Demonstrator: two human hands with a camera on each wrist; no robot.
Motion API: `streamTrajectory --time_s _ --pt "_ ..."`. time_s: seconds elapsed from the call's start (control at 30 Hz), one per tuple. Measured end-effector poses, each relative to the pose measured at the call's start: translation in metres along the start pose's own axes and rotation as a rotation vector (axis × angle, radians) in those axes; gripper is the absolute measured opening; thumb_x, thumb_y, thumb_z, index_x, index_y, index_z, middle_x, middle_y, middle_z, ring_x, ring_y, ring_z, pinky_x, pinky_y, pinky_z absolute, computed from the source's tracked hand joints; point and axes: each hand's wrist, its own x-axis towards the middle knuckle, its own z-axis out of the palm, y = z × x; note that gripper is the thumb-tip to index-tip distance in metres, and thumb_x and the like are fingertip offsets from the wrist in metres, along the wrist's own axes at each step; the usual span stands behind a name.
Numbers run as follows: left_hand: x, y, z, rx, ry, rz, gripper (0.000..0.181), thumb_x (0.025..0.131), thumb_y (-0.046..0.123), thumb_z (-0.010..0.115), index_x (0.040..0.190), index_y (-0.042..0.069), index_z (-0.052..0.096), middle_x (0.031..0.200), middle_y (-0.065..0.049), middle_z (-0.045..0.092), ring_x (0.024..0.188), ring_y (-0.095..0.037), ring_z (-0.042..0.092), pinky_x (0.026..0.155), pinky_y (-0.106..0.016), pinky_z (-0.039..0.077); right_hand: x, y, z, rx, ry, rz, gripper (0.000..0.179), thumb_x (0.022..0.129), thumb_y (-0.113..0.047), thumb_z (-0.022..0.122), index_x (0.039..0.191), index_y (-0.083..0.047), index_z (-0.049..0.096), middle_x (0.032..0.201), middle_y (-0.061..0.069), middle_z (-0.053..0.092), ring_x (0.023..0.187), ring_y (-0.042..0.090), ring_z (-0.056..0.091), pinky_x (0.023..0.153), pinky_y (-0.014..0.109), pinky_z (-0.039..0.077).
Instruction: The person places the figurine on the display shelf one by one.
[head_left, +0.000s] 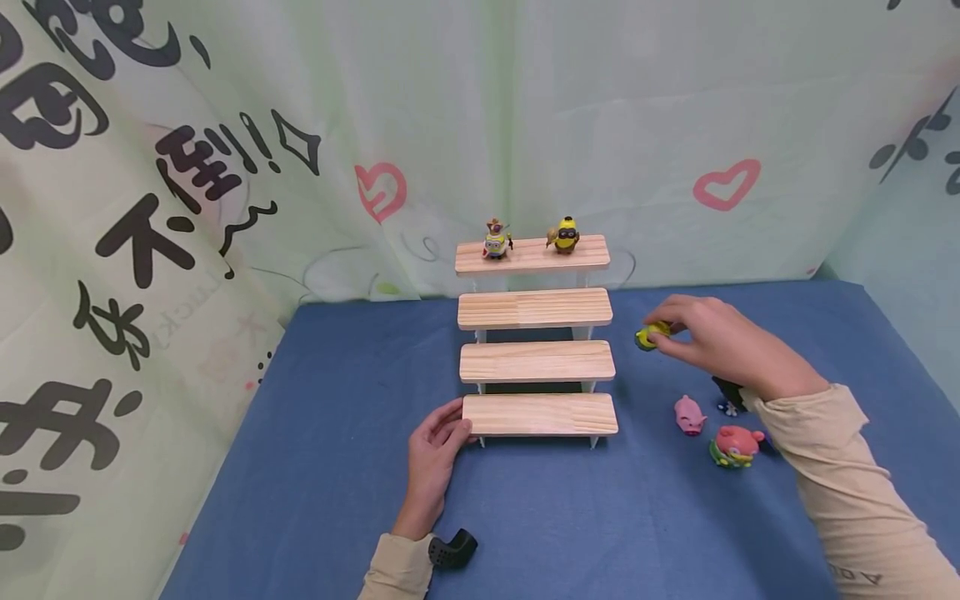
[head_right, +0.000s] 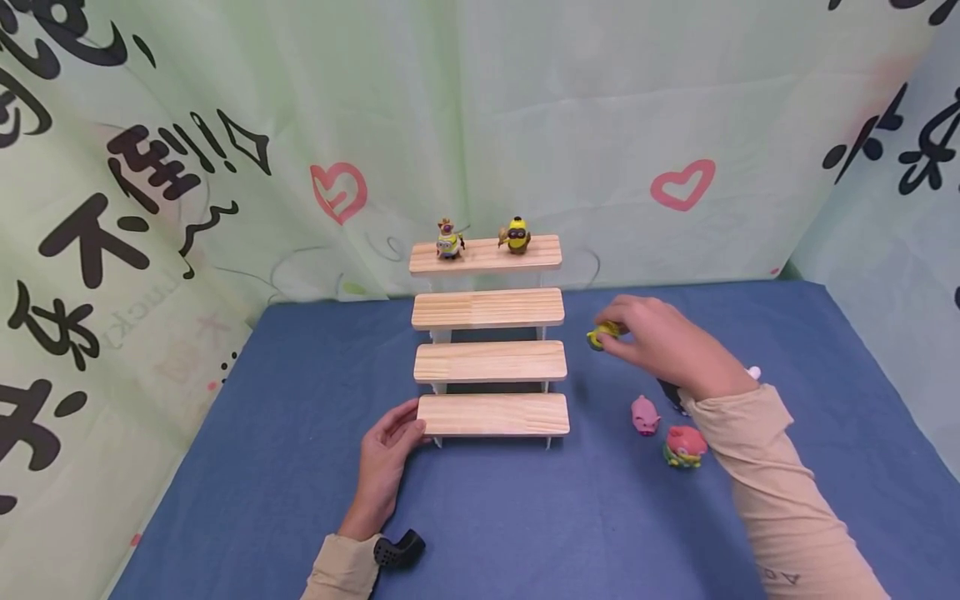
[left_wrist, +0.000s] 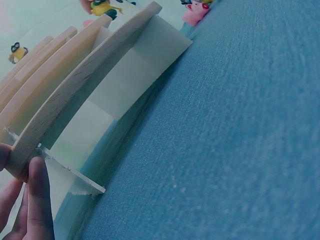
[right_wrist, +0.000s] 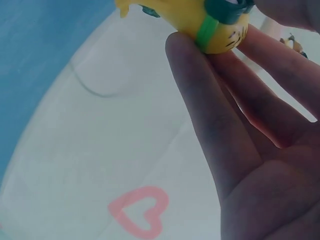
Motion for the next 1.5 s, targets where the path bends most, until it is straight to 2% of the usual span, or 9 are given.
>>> streamTrajectory --time_s 0.3,0.7,1.13,1.5 --pt "-0.001 0.002 -0.002 0.022 0.011 -0.005 0.041 0.092 0.010 0.071 0.131 0.001 0.060 0.124 -0.020 0.063 0.097 -0.016 0.067 0.083 -0.027 0.060 0.007 -0.013 -0.007 -0.011 0.051 -0.077 0.019 0.091 -0.011 0.069 0.107 -0.001 0.074 0.102 0.012 0.070 0.082 0.020 0.066 0.071 0.042 0.058" --pt "-0.001 -0.001 -0.004 0.025 0.014 -0.006 0.041 0.092 0.010 0.072 0.130 0.001 0.060 0.124 -0.020 0.063 0.095 -0.016 0.067 0.081 -0.027 0.060 0.019 -0.034 -0.013 0.014 0.036 -0.116 0.019 0.093 -0.011 0.069 0.109 -0.003 0.073 0.106 0.011 0.069 0.083 0.018 0.064 0.072 0.040 0.058" --pt "-0.001 -0.002 -0.004 0.024 0.011 -0.012 0.042 0.092 0.011 0.071 0.130 0.000 0.060 0.124 -0.020 0.063 0.095 -0.015 0.067 0.081 -0.026 0.060 0.033 -0.053 -0.008 0.022 0.046 -0.169 0.020 0.092 -0.010 0.069 0.109 -0.002 0.073 0.106 0.012 0.068 0.090 0.024 0.066 0.076 0.041 0.058" --pt "0.000 -0.001 -0.002 0.012 0.000 -0.013 0.043 0.092 0.013 0.072 0.130 0.000 0.060 0.124 -0.020 0.062 0.095 -0.015 0.067 0.081 -0.027 0.060 0.048 -0.067 -0.008 0.054 0.060 -0.207 0.018 0.092 -0.007 0.068 0.107 -0.002 0.073 0.106 0.013 0.069 0.086 0.023 0.066 0.075 0.041 0.058"
